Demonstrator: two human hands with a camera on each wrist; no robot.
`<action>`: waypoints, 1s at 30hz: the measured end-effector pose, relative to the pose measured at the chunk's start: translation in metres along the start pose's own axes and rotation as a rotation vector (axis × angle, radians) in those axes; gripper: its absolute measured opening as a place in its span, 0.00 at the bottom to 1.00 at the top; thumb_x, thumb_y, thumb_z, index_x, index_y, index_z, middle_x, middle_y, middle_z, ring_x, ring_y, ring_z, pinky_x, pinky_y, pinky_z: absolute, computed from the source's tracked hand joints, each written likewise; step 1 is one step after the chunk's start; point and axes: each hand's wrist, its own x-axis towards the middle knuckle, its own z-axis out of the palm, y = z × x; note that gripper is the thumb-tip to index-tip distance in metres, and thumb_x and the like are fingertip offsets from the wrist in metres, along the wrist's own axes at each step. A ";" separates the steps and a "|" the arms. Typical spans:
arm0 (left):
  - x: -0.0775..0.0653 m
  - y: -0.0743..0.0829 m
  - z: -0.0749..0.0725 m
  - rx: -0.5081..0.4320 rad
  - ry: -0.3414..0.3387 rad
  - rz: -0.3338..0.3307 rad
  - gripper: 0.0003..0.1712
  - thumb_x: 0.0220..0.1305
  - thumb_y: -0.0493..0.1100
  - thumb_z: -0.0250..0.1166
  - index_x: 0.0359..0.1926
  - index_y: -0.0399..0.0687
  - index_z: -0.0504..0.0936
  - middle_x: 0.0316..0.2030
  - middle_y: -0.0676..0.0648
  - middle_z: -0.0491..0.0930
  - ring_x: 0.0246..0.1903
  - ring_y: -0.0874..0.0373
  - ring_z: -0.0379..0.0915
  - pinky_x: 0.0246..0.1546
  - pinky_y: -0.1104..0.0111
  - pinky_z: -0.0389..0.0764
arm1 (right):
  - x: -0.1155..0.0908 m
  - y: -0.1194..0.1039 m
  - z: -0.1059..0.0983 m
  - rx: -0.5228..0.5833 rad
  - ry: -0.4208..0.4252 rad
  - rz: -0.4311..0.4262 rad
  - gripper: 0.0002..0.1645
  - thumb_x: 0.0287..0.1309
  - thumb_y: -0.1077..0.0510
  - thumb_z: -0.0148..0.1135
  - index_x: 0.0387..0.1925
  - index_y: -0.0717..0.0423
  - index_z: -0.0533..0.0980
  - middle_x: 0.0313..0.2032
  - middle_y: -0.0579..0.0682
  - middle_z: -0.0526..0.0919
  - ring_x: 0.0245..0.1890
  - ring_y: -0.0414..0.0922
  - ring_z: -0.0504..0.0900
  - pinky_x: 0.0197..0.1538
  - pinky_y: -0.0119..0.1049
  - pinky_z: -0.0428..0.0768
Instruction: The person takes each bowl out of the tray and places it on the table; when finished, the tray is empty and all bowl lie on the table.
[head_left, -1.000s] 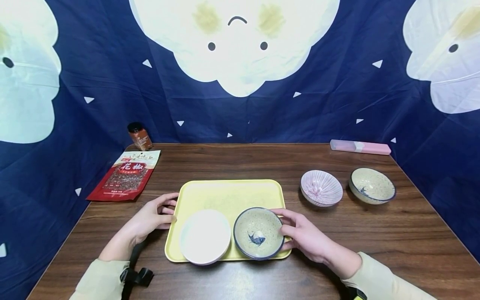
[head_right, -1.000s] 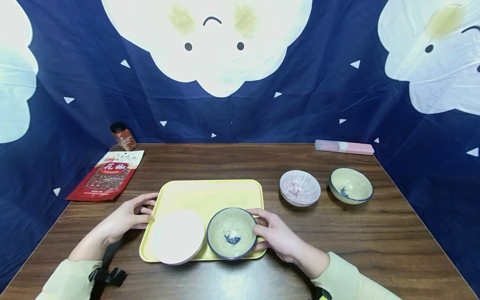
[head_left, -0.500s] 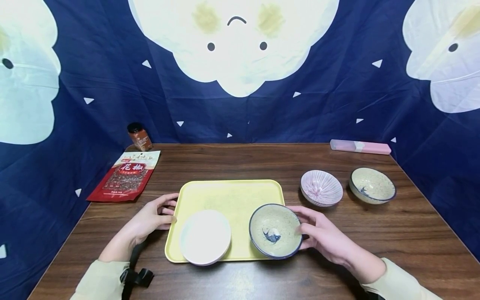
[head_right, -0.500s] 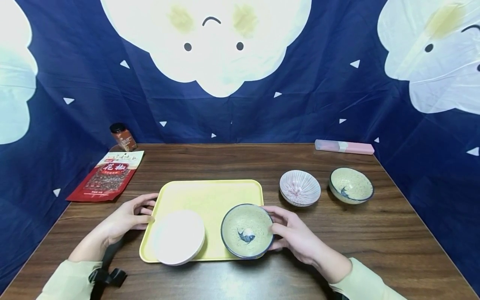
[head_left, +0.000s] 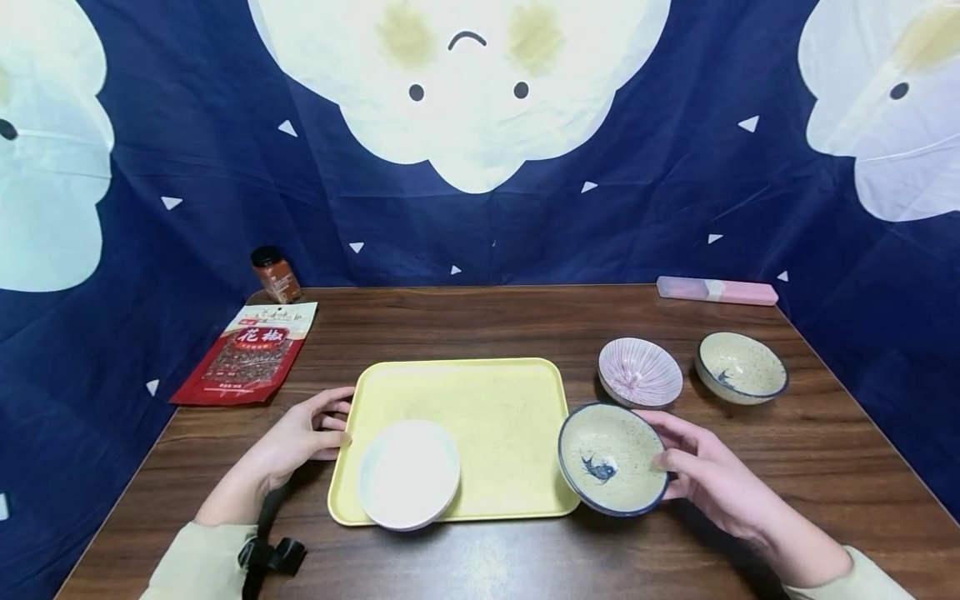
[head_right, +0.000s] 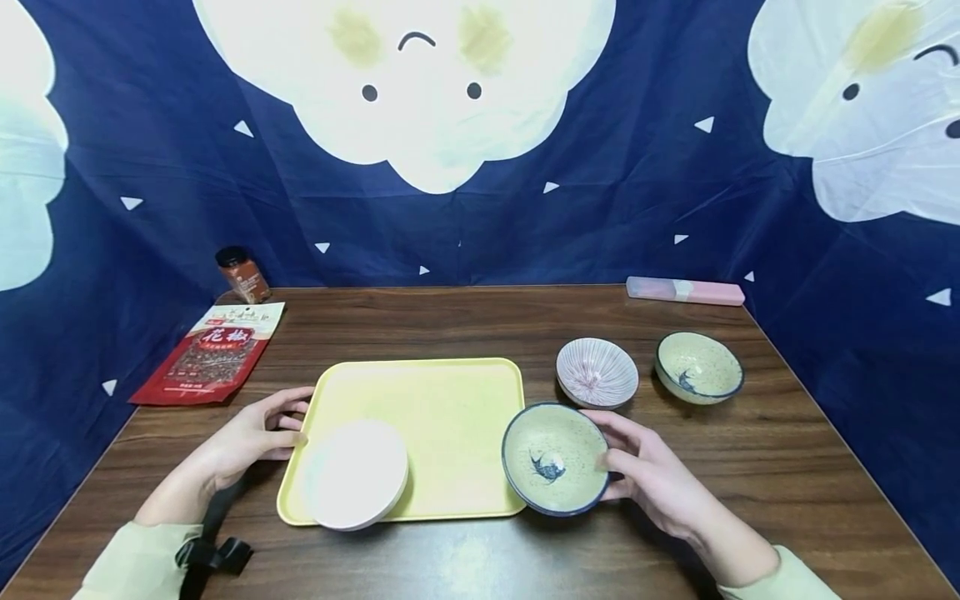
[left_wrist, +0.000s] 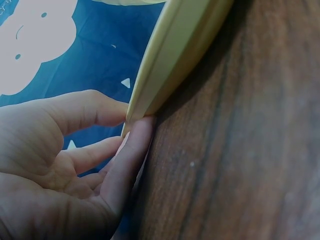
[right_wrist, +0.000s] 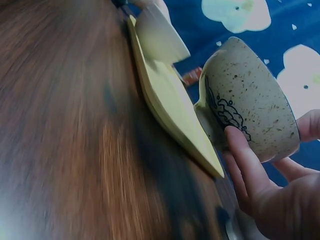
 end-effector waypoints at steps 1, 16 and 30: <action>0.000 0.000 0.000 0.002 0.001 -0.004 0.44 0.62 0.27 0.66 0.76 0.34 0.57 0.60 0.31 0.67 0.48 0.48 0.72 0.40 0.58 0.86 | -0.003 0.000 -0.004 -0.003 0.001 0.003 0.34 0.67 0.75 0.43 0.68 0.48 0.71 0.58 0.52 0.77 0.49 0.47 0.81 0.41 0.48 0.86; 0.001 0.001 0.000 0.012 0.004 -0.015 0.44 0.61 0.27 0.66 0.76 0.34 0.57 0.60 0.31 0.67 0.48 0.48 0.73 0.40 0.58 0.86 | -0.038 0.011 -0.046 0.015 0.030 0.017 0.37 0.68 0.76 0.37 0.69 0.43 0.70 0.61 0.46 0.77 0.53 0.44 0.81 0.46 0.49 0.85; 0.002 0.000 -0.001 0.014 0.006 -0.018 0.44 0.60 0.27 0.66 0.76 0.35 0.58 0.59 0.31 0.67 0.48 0.48 0.73 0.41 0.58 0.86 | -0.047 0.019 -0.059 0.042 0.051 0.017 0.39 0.67 0.77 0.36 0.66 0.41 0.72 0.60 0.44 0.77 0.52 0.44 0.81 0.45 0.46 0.86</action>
